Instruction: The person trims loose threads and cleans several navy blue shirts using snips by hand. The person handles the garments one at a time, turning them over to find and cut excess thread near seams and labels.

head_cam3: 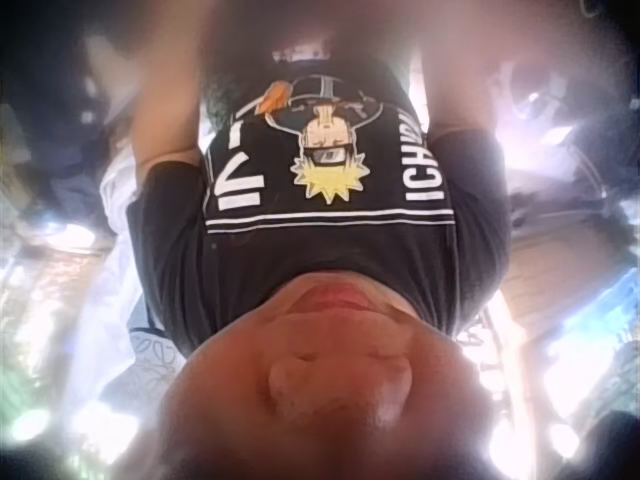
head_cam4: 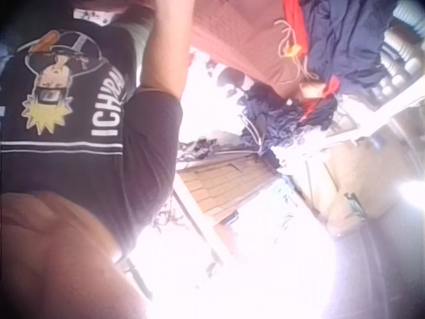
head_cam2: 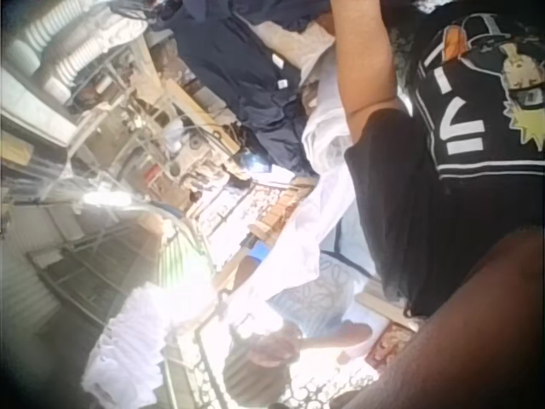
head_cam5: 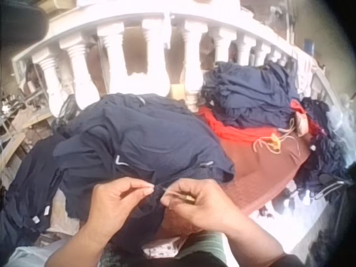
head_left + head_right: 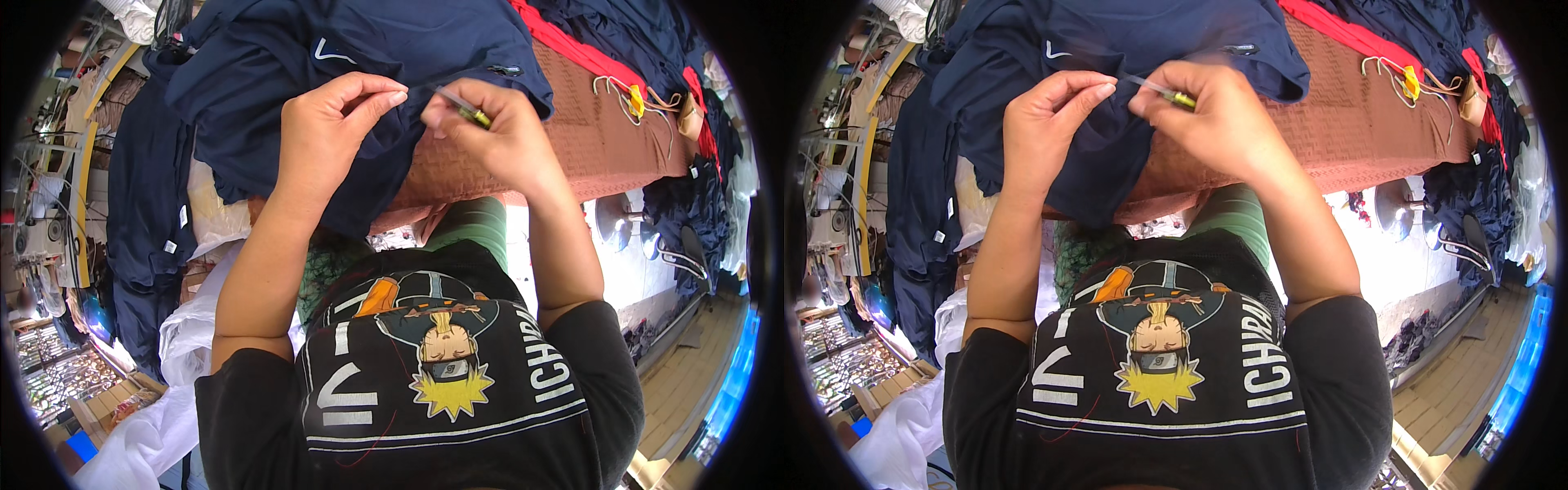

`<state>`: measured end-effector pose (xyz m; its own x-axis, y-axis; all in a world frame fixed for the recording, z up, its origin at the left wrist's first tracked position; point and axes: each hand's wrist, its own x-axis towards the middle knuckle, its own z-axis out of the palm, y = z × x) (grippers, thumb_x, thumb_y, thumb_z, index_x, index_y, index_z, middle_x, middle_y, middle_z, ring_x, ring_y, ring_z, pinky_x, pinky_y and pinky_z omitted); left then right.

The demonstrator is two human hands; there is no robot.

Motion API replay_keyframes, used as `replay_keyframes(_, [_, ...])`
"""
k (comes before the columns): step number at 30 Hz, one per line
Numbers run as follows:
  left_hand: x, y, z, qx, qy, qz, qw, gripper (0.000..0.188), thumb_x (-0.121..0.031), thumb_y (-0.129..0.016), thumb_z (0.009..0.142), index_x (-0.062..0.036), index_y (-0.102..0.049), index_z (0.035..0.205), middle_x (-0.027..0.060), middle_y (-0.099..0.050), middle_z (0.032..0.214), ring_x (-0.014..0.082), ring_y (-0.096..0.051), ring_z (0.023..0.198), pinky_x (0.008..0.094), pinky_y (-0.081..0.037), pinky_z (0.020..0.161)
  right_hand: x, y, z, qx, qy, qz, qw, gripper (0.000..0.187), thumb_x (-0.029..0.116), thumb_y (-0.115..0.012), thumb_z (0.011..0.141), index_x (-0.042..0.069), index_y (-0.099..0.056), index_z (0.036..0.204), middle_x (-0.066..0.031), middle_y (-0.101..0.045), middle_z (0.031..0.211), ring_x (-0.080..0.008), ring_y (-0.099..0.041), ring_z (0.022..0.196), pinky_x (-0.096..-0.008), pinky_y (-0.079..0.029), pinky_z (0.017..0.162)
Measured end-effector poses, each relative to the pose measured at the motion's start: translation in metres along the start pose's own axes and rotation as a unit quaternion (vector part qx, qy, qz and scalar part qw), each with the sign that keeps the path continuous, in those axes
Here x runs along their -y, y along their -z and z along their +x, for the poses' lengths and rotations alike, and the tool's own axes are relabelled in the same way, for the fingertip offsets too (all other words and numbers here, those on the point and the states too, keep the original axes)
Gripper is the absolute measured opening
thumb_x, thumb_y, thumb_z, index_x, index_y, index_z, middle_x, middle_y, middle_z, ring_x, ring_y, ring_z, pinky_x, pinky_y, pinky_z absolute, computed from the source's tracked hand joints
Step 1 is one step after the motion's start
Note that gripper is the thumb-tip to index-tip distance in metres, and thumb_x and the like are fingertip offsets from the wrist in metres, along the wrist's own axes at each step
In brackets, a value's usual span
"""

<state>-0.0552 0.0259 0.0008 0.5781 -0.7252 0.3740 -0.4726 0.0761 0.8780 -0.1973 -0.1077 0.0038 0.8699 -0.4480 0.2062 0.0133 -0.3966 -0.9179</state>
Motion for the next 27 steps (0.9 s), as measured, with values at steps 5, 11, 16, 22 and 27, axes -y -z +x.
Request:
replay_keyframes(5, [0.006, -0.004, 0.001, -0.001, 0.009, -0.083, 0.997, 0.012, -0.009, -0.072, 0.085, -0.0011, -0.072, 0.094, 0.0025, -0.072, 0.083, 0.0046, -0.063, 0.076, 0.0197, -0.049, 0.07, -0.007, -0.015, 0.0, -0.024, -0.019, -0.003, 1.0, 0.014, 0.013, -0.069, 0.087, -0.001, -0.068, 0.09, -0.0054, -0.066, 0.073, -0.0089, -0.06, 0.07, -0.026, -0.049, 0.067])
replay_keyframes(11, [0.01, 0.002, 0.002, 0.043, 0.057, -0.137, 0.988, 0.013, -0.01, -0.072, 0.085, -0.001, -0.072, 0.094, 0.0026, -0.072, 0.085, 0.0043, -0.063, 0.078, 0.0192, -0.049, 0.072, -0.013, -0.007, 0.0, 0.014, 0.009, 0.117, 0.993, 0.008, 0.01, -0.065, 0.089, 0.002, -0.063, 0.09, 0.0014, -0.06, 0.074, -0.0074, -0.057, 0.074, -0.0241, -0.046, 0.071])
replay_keyframes(16, [0.004, 0.0, -0.002, 0.056, 0.034, -0.064, 0.996, 0.011, -0.007, -0.072, 0.084, 0.0002, -0.072, 0.093, 0.0039, -0.072, 0.088, 0.0057, -0.064, 0.079, 0.0198, -0.05, 0.073, 0.004, -0.002, 0.0, 0.031, -0.027, 0.174, 0.984, 0.004, 0.004, -0.059, 0.088, 0.002, -0.063, 0.088, 0.0026, -0.06, 0.074, -0.0064, -0.055, 0.072, -0.0235, -0.044, 0.068])
replay_keyframes(22, [-0.007, 0.002, -0.007, 0.09, -0.046, 0.085, 0.991, 0.012, -0.001, -0.071, 0.082, 0.0032, -0.071, 0.093, 0.0063, -0.072, 0.091, 0.0083, -0.066, 0.082, 0.0214, -0.052, 0.072, 0.006, -0.009, -0.002, -0.022, 0.049, -0.025, 0.998, 0.01, 0.009, -0.066, 0.081, 0.002, -0.061, 0.087, -0.0048, -0.06, 0.069, -0.0134, -0.058, 0.064, -0.0284, -0.046, 0.061])
replay_keyframes(27, [-0.014, 0.002, -0.008, 0.099, -0.032, 0.144, 0.984, 0.011, -0.005, -0.07, 0.085, 0.0027, -0.07, 0.093, 0.0032, -0.071, 0.087, 0.0058, -0.063, 0.076, 0.02, -0.048, 0.065, 0.016, -0.004, -0.001, -0.031, 0.11, -0.161, 0.98, 0.022, 0.014, -0.072, 0.076, 0.005, -0.061, 0.092, -0.0118, -0.06, 0.072, -0.0256, -0.062, 0.067, -0.0329, -0.048, 0.062])
